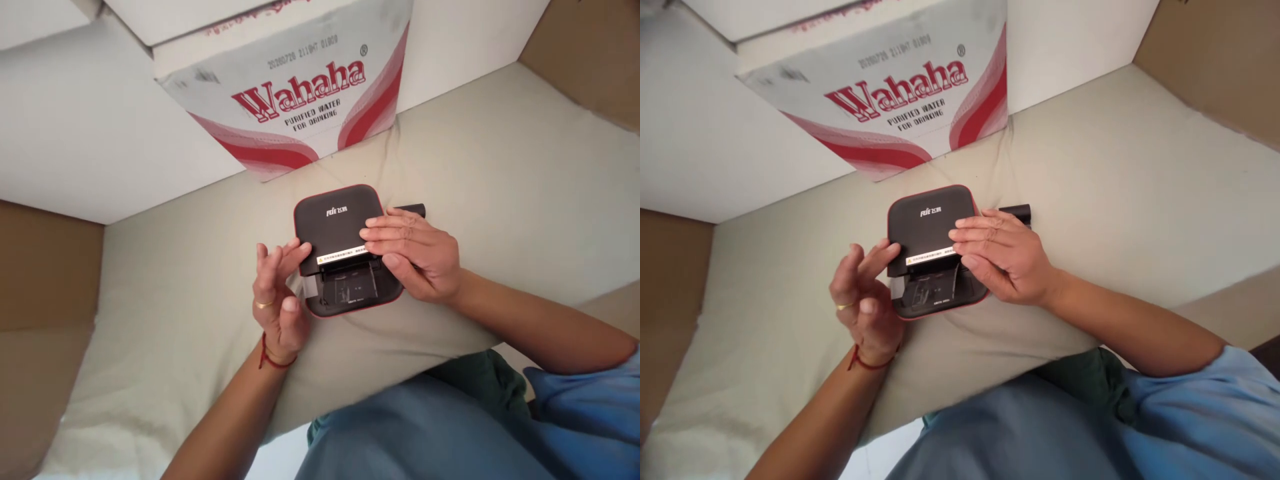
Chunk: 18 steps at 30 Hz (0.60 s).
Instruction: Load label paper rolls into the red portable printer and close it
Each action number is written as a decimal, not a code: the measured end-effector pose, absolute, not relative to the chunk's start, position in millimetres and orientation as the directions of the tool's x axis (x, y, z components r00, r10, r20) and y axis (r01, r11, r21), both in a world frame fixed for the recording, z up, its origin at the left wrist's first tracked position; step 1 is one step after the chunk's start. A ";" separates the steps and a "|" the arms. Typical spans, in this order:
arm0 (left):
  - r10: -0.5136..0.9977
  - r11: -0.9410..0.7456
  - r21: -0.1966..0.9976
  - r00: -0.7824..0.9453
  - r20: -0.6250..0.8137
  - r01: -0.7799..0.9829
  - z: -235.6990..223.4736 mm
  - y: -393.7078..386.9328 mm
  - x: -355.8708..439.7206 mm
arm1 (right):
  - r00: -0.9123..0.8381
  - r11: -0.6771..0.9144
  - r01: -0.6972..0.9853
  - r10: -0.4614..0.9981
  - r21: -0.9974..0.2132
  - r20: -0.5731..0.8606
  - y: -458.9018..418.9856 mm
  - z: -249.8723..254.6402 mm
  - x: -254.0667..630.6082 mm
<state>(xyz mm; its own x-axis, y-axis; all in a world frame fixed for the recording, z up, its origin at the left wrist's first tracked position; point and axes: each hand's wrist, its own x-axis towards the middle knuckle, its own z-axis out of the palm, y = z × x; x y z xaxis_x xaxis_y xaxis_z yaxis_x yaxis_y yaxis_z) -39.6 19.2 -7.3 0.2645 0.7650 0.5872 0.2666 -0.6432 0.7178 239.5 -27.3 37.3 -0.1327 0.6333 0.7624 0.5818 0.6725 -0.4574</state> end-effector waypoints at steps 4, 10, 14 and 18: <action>0.710 -0.702 0.684 0.252 0.657 0.196 -0.7 16.4 -37.1 | -0.150 0.677 0.585 0.631 -0.446 0.761 -27.5 37.2 239.3; 0.709 -0.699 0.704 0.252 0.659 0.126 0.6 15.2 -31.3 | -0.137 0.716 0.478 0.633 -0.509 0.762 -23.3 36.2 239.1; 0.810 -0.581 0.810 0.154 0.567 0.076 10.3 3.6 -20.8 | -0.137 0.718 0.461 0.638 -0.521 0.758 -24.9 33.7 239.7; 0.892 -0.443 0.897 0.114 0.438 0.016 29.7 -1.5 -15.7 | -0.156 0.712 0.499 0.635 -0.494 0.757 -34.0 36.9 237.6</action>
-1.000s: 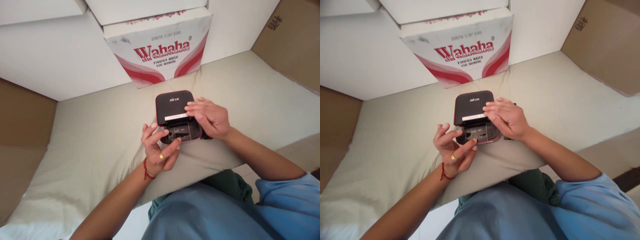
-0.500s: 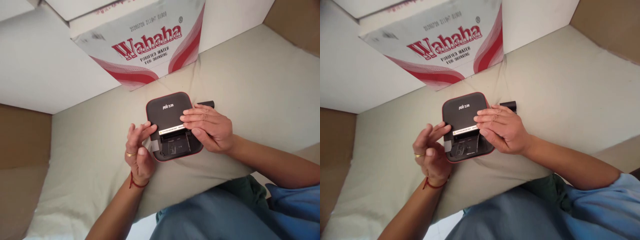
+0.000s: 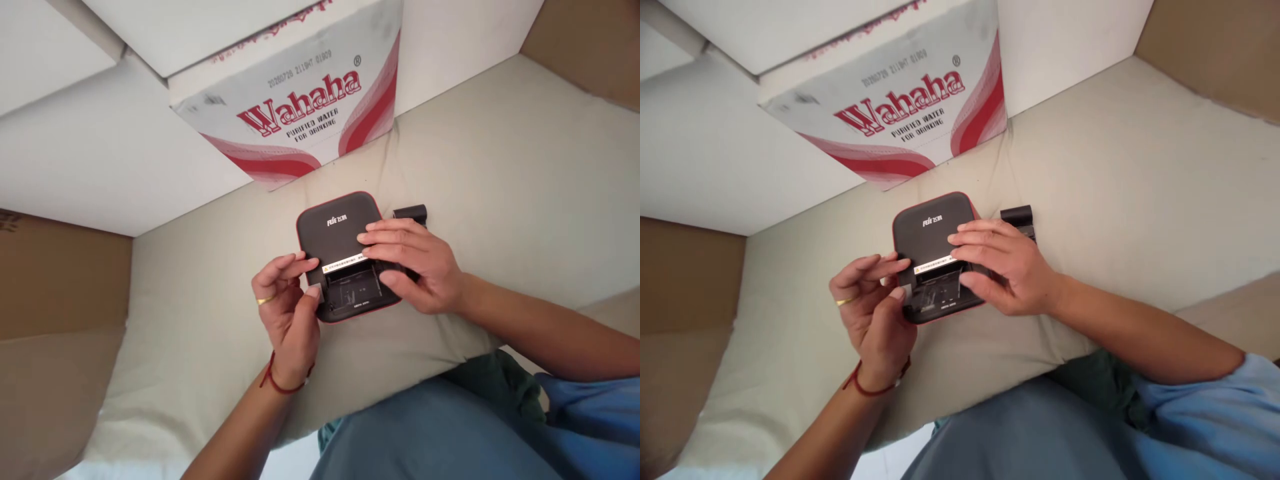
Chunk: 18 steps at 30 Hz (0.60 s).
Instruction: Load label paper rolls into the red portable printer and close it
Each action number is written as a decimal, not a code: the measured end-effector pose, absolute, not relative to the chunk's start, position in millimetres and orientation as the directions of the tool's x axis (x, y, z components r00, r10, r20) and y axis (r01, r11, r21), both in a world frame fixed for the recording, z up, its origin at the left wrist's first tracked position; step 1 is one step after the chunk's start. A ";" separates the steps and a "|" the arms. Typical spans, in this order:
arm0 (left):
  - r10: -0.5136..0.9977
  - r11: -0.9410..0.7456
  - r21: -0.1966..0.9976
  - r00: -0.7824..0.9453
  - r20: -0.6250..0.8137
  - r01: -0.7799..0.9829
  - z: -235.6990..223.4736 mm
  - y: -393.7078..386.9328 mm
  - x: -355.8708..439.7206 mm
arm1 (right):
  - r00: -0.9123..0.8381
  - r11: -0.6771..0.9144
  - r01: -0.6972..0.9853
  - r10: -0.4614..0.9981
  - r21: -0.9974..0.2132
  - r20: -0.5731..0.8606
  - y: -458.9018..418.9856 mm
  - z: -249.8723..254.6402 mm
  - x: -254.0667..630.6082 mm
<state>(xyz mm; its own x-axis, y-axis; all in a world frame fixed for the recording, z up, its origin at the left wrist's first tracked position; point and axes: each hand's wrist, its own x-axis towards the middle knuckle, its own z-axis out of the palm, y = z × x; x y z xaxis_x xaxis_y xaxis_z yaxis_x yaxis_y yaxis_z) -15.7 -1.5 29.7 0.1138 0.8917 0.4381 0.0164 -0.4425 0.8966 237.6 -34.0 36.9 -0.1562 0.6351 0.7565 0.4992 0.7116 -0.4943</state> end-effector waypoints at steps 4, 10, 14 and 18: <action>0.924 -0.329 0.937 0.164 0.344 -0.114 37.7 16.1 -20.0 | -0.233 0.760 0.547 0.540 -0.350 0.809 -47.3 43.2 232.9; 0.891 -0.077 0.990 0.437 0.123 -0.122 20.5 30.2 -17.7 | -0.312 0.783 0.560 0.503 -0.271 0.806 -55.7 49.9 233.5; 0.873 -0.086 0.993 0.473 0.116 -0.086 14.5 27.0 -14.2 | -0.313 0.767 0.557 0.548 -0.317 0.776 -56.3 55.5 234.9; 0.835 -0.080 0.993 0.537 0.116 -0.090 14.0 25.7 -17.0 | -0.300 0.753 0.555 0.578 -0.354 0.759 -57.2 56.5 232.9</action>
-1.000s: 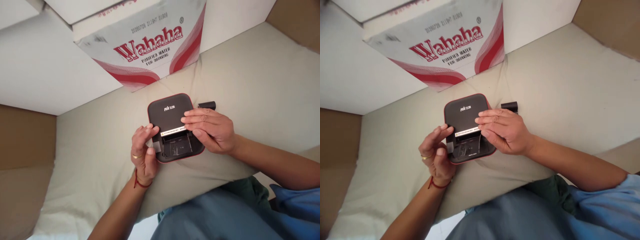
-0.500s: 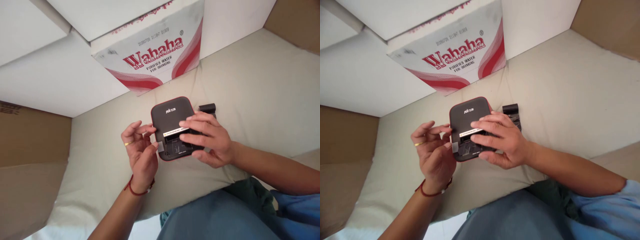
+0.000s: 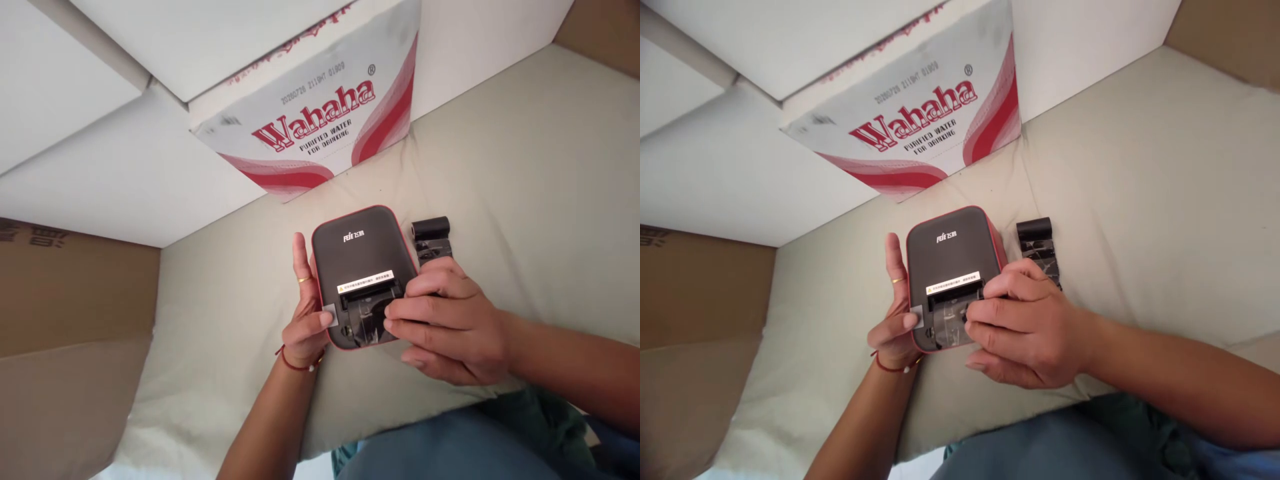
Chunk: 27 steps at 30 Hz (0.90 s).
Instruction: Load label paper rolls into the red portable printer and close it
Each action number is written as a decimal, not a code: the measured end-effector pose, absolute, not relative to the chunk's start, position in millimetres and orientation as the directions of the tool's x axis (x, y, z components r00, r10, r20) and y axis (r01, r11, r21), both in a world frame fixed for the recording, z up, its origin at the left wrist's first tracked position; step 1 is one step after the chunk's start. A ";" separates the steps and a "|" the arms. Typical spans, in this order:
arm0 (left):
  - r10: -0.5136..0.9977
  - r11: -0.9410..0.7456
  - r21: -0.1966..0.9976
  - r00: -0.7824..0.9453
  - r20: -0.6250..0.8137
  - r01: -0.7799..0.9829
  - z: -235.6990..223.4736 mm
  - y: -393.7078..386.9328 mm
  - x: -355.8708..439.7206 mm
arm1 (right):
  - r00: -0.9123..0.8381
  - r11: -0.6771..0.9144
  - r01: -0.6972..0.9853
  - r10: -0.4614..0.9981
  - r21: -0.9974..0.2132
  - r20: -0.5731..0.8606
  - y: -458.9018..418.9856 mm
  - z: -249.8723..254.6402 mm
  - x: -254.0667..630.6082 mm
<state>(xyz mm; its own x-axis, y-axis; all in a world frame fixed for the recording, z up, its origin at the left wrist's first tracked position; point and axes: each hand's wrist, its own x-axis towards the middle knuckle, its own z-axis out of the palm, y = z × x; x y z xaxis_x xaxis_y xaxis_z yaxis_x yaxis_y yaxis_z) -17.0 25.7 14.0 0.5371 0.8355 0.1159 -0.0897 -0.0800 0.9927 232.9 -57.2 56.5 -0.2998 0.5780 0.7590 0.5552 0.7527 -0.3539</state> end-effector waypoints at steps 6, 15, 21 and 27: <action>0.871 -0.064 0.997 0.485 0.079 -0.048 15.2 22.1 -19.2 | -0.301 0.740 0.571 0.592 -0.356 0.747 -61.7 44.3 229.9; 0.877 -0.200 0.979 0.440 0.191 -0.028 5.1 25.3 -13.5 | -0.375 0.775 0.546 0.566 -0.318 0.734 -57.4 65.6 234.7; 0.845 -0.178 0.983 0.504 0.178 -0.049 -1.2 30.7 -15.1 | -0.328 0.614 0.485 0.788 -0.623 0.522 -27.6 105.4 246.4; 0.854 -0.152 0.986 0.495 0.163 -0.063 2.2 32.6 -17.6 | -0.427 0.511 0.800 0.853 -0.316 0.299 19.9 99.7 228.2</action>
<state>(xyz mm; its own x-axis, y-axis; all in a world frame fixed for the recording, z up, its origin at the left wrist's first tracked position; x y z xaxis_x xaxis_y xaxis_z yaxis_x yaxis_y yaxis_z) -17.6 32.6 2.2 0.4949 0.8536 0.1626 -0.0627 -0.1516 0.9865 228.2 19.9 99.7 -0.4266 0.8534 0.2994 0.7997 0.5106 -0.3158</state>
